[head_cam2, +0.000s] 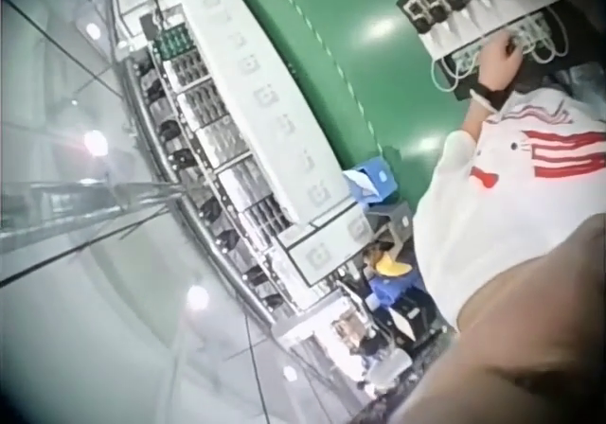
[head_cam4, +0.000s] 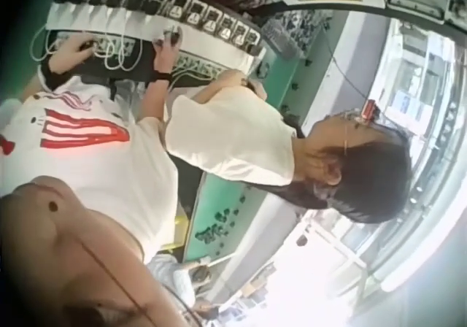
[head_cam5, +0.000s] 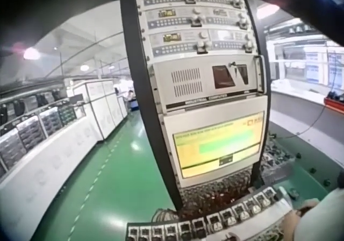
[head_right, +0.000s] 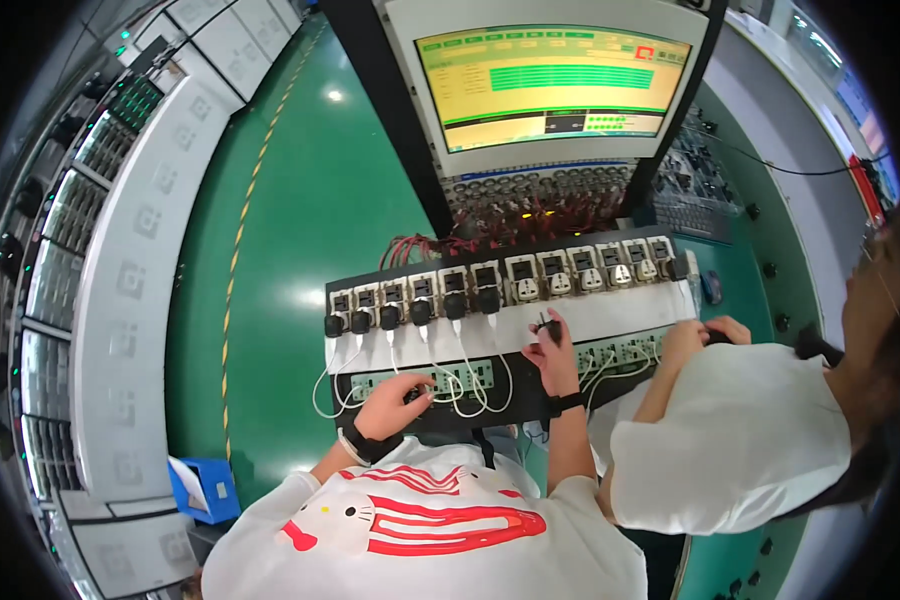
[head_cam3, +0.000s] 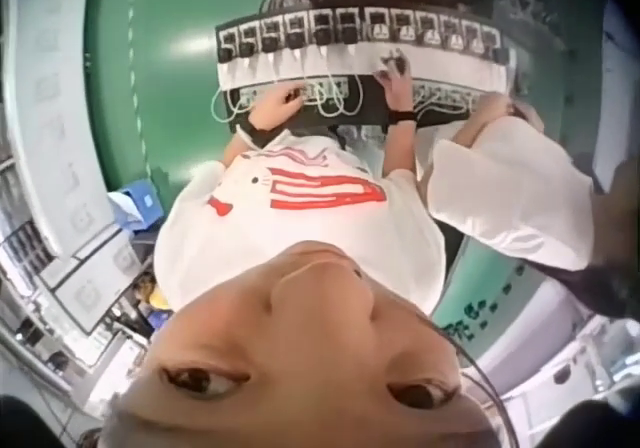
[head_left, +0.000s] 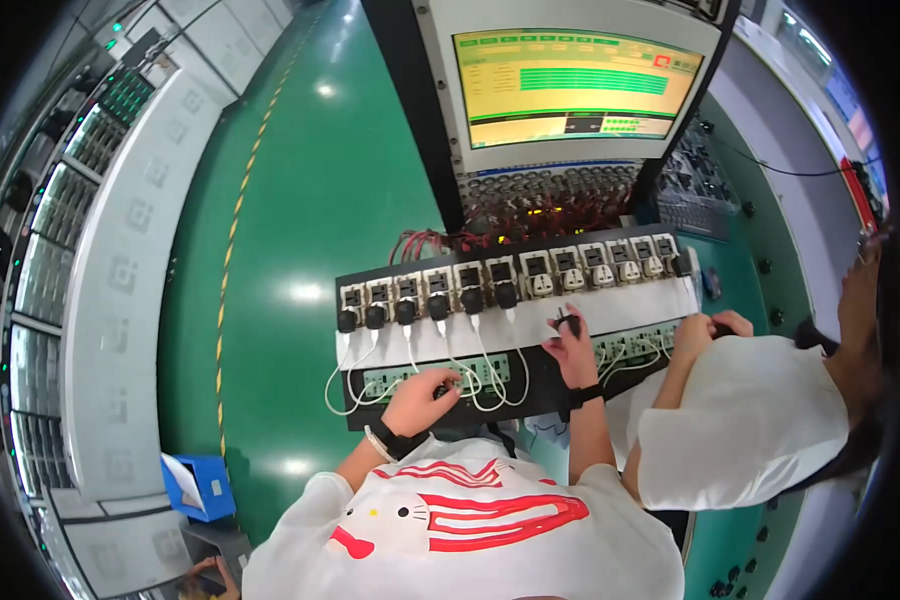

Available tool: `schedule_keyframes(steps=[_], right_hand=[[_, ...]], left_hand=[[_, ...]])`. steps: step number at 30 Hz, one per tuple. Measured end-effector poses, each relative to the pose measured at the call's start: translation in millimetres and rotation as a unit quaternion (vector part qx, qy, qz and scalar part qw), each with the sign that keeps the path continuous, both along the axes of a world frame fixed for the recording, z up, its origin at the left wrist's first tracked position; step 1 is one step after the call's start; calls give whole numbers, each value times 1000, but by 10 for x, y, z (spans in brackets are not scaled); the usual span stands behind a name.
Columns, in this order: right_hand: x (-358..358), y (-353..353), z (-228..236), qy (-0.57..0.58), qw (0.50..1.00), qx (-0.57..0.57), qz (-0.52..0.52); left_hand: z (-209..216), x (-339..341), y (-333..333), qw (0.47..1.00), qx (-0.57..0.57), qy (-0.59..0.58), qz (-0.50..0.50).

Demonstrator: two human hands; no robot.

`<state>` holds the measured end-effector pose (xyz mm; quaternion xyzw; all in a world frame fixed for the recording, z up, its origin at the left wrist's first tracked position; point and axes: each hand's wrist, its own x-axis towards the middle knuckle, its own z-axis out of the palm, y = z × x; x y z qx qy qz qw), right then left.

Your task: The person removes power adapters from a testing rack, unplugs the cables, and places them on a conveyor belt before plugging new adapters into the rack.

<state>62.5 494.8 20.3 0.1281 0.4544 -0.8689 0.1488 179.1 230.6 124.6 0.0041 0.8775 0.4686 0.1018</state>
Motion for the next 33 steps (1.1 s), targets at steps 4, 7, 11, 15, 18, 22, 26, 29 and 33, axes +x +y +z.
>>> schedule_keyframes(steps=[4, 7, 11, 15, 18, 22, 26, 29, 33], right_hand=[[-132, 2, -177, -70, 995, -30, -64], [-174, 5, -257, -8, 999, 5, -53], [-136, 121, -245, -28, 999, 21, -21], [-25, 111, -143, -69, 992, -50, -92], [-45, 121, -279, -26, 995, -40, -90], [-254, 135, -214, -30, 999, 34, -6], [-464, -2, -205, -74, 996, -59, 0], [-527, -132, -200, 39, 984, 161, 60], [-702, -220, -183, 42, 889, 444, 108]], left_hand=[[-113, 190, 133, 1000, -4, -9, 3], [-224, 365, 191, 999, -5, -47, 23], [-251, 454, 304, 999, 2, -46, 29], [-191, 453, 384, 998, 29, -45, 33], [-176, 469, 361, 999, 28, -33, 17], [-192, 470, 250, 998, 40, -39, 33], [-343, 497, 88, 996, 62, -50, 38], [-481, 459, -50, 992, 96, -63, 49], [-456, 258, -212, 986, 137, -83, 53]])
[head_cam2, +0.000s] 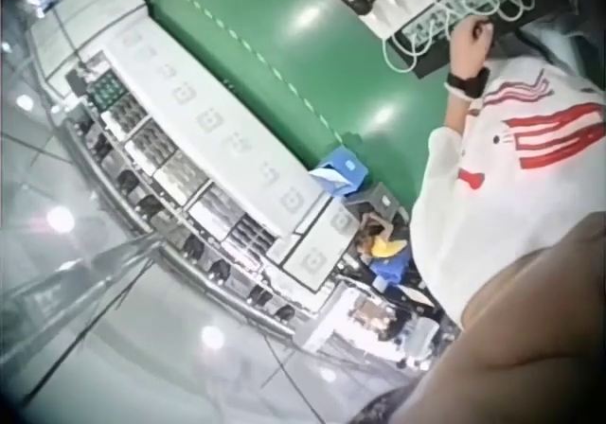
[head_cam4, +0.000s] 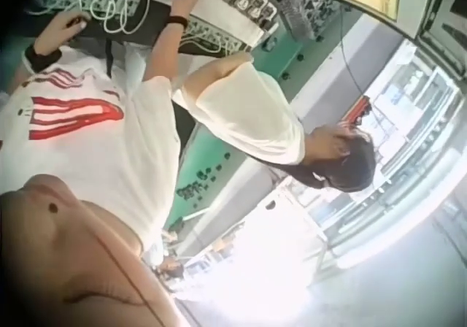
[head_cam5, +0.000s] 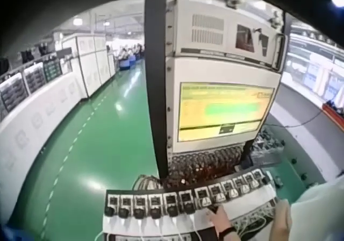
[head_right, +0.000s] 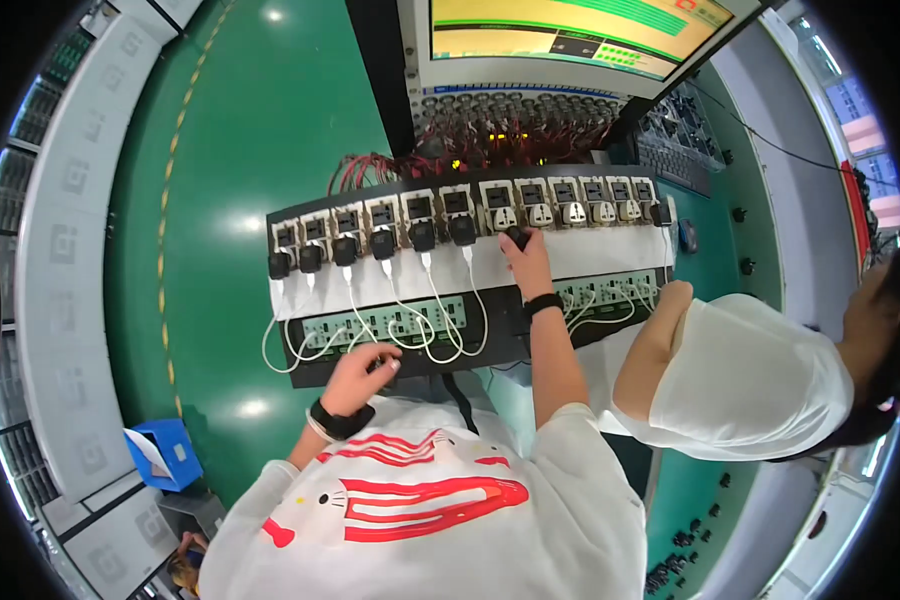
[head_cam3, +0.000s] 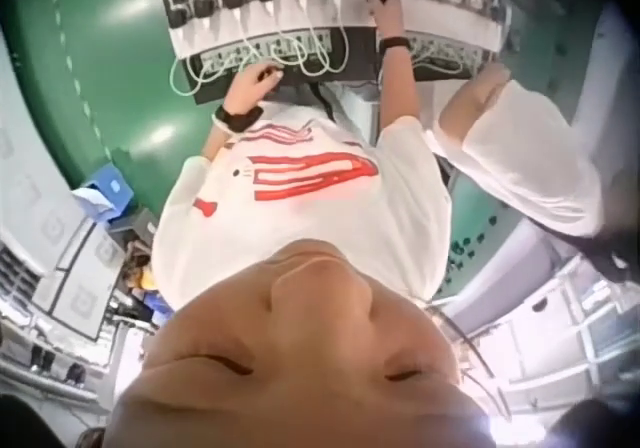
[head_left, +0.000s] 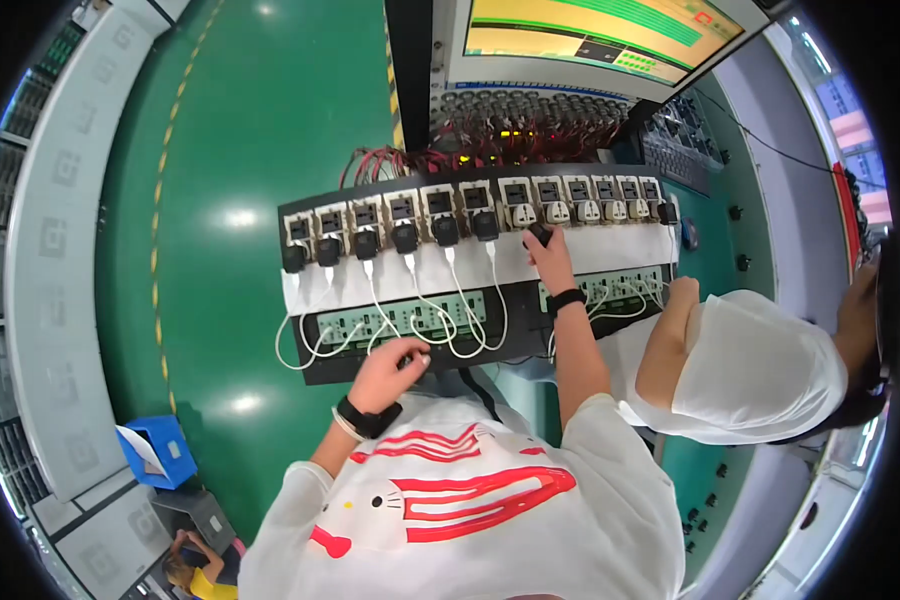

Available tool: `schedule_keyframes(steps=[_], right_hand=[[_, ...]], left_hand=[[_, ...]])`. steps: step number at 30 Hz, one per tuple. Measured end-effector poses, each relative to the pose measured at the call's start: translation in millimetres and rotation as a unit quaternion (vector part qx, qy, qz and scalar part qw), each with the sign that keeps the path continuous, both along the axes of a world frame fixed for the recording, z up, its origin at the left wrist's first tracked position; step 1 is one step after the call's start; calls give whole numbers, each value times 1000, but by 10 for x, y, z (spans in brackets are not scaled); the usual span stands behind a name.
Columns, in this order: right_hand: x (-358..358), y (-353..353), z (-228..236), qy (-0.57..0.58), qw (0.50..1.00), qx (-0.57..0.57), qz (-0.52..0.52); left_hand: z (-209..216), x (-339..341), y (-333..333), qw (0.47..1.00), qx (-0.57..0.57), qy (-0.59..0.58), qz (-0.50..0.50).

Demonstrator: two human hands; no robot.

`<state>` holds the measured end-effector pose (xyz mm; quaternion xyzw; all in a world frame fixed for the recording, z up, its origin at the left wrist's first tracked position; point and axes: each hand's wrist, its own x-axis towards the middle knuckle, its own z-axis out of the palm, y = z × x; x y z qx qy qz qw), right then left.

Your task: The person removes power adapters from a testing rack, unplugs the cables, and places them on a conveyor belt before plugging new adapters into the rack.

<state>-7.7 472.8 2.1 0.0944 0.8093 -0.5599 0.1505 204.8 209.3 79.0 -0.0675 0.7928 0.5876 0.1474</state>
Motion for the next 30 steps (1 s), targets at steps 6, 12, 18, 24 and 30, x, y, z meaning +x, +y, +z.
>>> schedule_keyframes(steps=[6, 12, 18, 24, 30], right_hand=[[-136, -55, -62, 101, 971, 209, 65], [-132, -179, 94, 115, 977, 174, 43], [-307, -327, 0, 78, 942, 314, 89], [-206, -492, 172, 69, 874, 478, 45], [619, -1108, 828, 223, 927, 106, 282]], left_hand=[[-46, -350, -295, 999, 38, 26, 27], [-216, -484, -636, 995, 83, 4, 63], [-270, -727, -767, 835, 502, -133, 181], [-444, -928, -637, 724, 636, -168, 207], [-208, -1042, -390, 915, 366, -77, 155]])
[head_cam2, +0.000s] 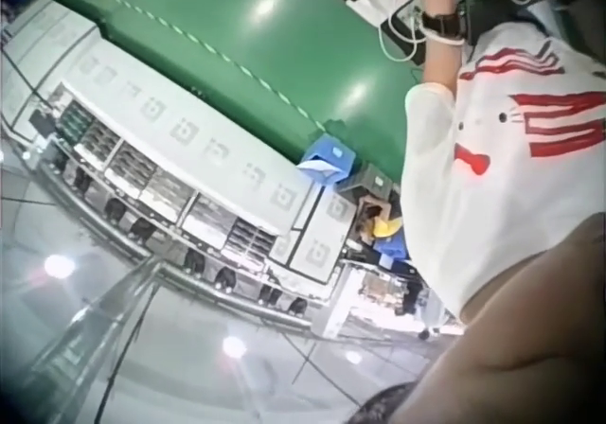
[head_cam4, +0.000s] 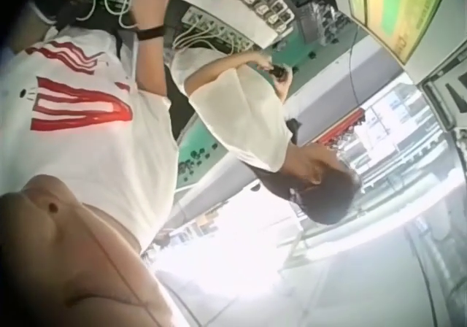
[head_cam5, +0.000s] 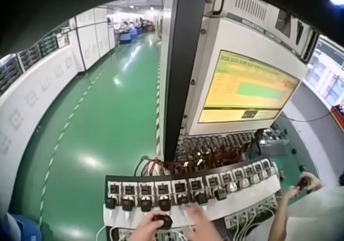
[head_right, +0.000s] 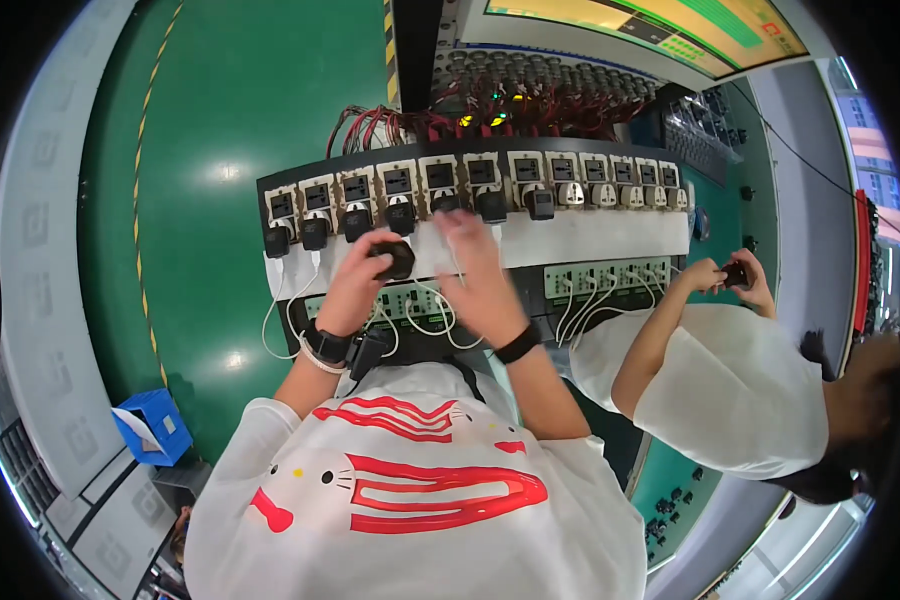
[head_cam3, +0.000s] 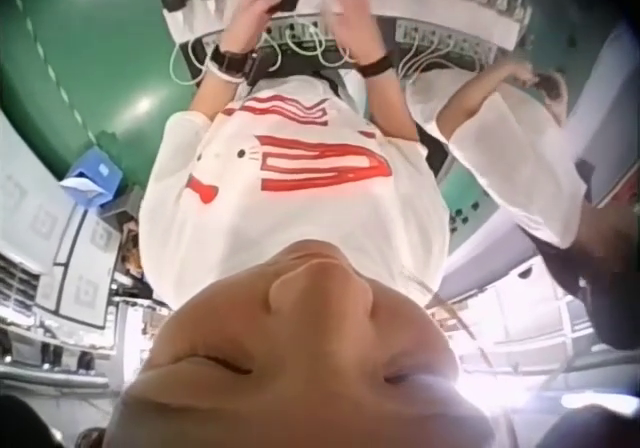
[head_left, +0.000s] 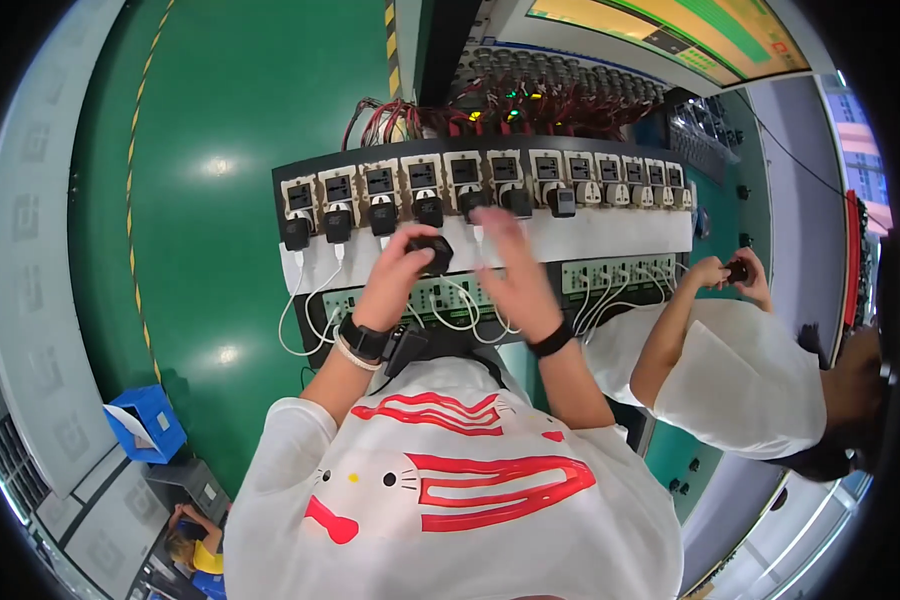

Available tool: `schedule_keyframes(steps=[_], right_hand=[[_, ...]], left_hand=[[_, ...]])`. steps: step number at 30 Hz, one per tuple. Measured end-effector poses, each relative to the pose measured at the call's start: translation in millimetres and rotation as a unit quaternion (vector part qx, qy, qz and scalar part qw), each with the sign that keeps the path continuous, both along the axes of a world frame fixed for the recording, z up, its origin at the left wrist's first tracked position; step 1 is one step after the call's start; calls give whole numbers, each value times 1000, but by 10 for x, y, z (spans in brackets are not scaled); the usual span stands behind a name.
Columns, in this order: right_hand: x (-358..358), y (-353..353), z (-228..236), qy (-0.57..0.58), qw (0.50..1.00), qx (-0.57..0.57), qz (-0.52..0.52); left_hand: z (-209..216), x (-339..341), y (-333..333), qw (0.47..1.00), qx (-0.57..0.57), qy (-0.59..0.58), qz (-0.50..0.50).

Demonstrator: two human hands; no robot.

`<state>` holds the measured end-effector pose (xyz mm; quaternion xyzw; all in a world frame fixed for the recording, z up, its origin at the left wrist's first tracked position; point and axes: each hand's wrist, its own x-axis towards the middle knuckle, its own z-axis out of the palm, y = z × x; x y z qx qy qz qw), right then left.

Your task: The person removes power adapters from a testing rack, unplugs the cables, and places them on a conveyor belt before plugging new adapters into the rack.

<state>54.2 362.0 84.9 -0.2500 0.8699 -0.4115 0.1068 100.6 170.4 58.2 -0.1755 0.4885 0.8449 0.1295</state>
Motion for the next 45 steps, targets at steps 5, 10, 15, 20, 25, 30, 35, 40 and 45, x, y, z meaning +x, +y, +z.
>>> schedule_keyframes(steps=[5, 10, 15, 20, 25, 30, 35, 40, 45], right_hand=[[336, -82, -157, -182, 978, -105, 2], [375, 275, -260, -591, 650, -446, -171], [140, 487, -198, -319, 849, -295, -300], [-722, 1328, -679, 61, 919, -59, -385], [-885, 1215, -667, 58, 903, 174, -388], [-823, 1107, -704, 62, 887, 151, -433], [-892, 1248, -869, 100, 889, 180, -409], [-970, 1096, -912, 121, 869, 262, -402], [-854, 1064, -902, 72, 872, 152, -460]], left_hand=[[-45, -5, 235, 965, -235, 43, -108], [77, 18, 505, 849, -435, 272, -126], [291, -80, 691, 863, -362, 317, -152], [254, -148, 460, 873, -363, 293, -143], [52, 48, -132, 898, -340, 235, -152], [81, 217, -543, 893, -388, 174, -145], [146, 56, -453, 886, -375, 219, -165], [166, -188, -106, 869, -325, 291, -232], [399, -157, 312, 793, -328, 400, -321]])
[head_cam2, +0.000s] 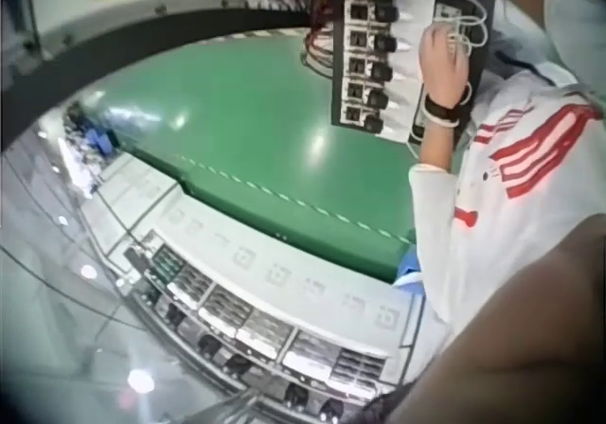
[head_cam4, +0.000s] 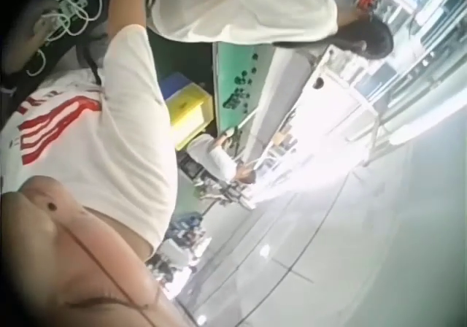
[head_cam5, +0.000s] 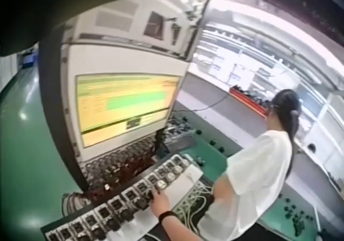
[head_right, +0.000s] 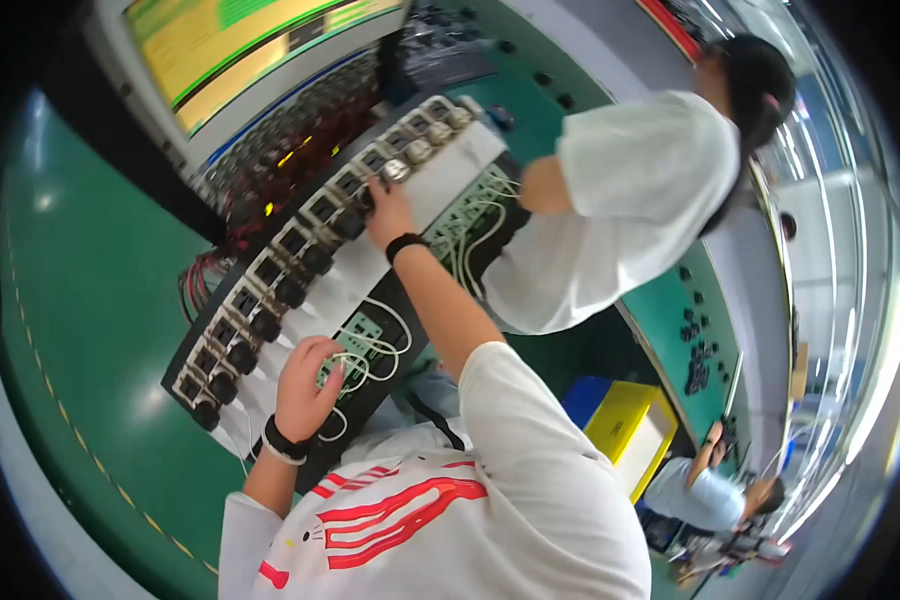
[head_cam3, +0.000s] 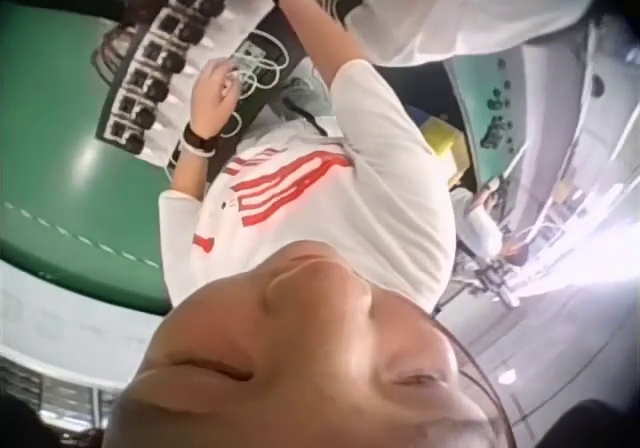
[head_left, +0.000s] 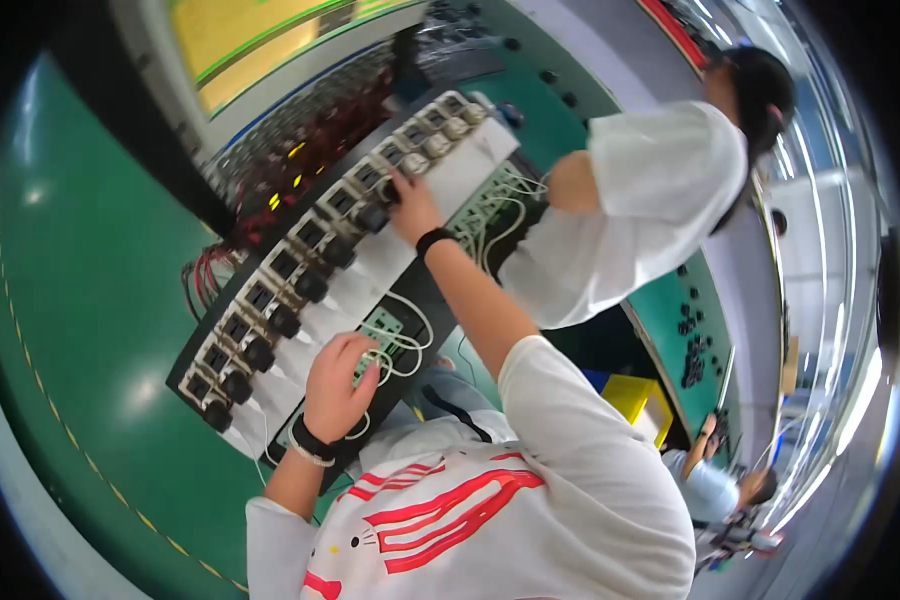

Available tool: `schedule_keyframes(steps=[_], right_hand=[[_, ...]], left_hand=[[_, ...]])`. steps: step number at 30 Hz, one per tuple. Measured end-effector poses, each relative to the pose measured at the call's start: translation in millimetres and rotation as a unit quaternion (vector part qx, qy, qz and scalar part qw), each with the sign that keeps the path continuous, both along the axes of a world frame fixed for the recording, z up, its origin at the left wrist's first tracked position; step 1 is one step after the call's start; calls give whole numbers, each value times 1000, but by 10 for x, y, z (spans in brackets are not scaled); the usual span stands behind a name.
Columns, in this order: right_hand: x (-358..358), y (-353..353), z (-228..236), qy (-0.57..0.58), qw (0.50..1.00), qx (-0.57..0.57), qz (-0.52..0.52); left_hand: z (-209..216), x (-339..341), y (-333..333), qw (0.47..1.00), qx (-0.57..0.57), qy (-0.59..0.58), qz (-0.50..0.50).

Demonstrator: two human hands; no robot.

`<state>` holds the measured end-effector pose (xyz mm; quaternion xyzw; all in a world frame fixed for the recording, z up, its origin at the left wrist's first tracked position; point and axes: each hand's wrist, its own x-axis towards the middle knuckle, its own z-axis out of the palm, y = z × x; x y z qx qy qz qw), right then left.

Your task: The person removes power adapters from a testing rack, unplugs the cables, and places them on a conveyor belt before plugging new adapters into the rack.

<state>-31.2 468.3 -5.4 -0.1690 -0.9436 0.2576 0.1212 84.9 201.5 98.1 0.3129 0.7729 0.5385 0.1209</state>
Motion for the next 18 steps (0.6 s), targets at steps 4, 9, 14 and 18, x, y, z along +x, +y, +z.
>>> schedule_keyframes(steps=[4, 9, 14, 18], right_hand=[[622, -129, 44, 110, 988, -109, -21], [1922, 143, 78, 140, 981, -134, -11], [3286, 563, -319, 50, 990, -128, 34], [4513, 1062, -1170, -361, 909, -154, 137]], left_hand=[[-25, 327, 113, 999, -36, 7, -29], [-232, 947, 350, 991, -124, -16, -35], [-337, 1617, 937, 975, -188, 37, -108], [-385, 2171, 1879, 943, -208, 67, -250]])
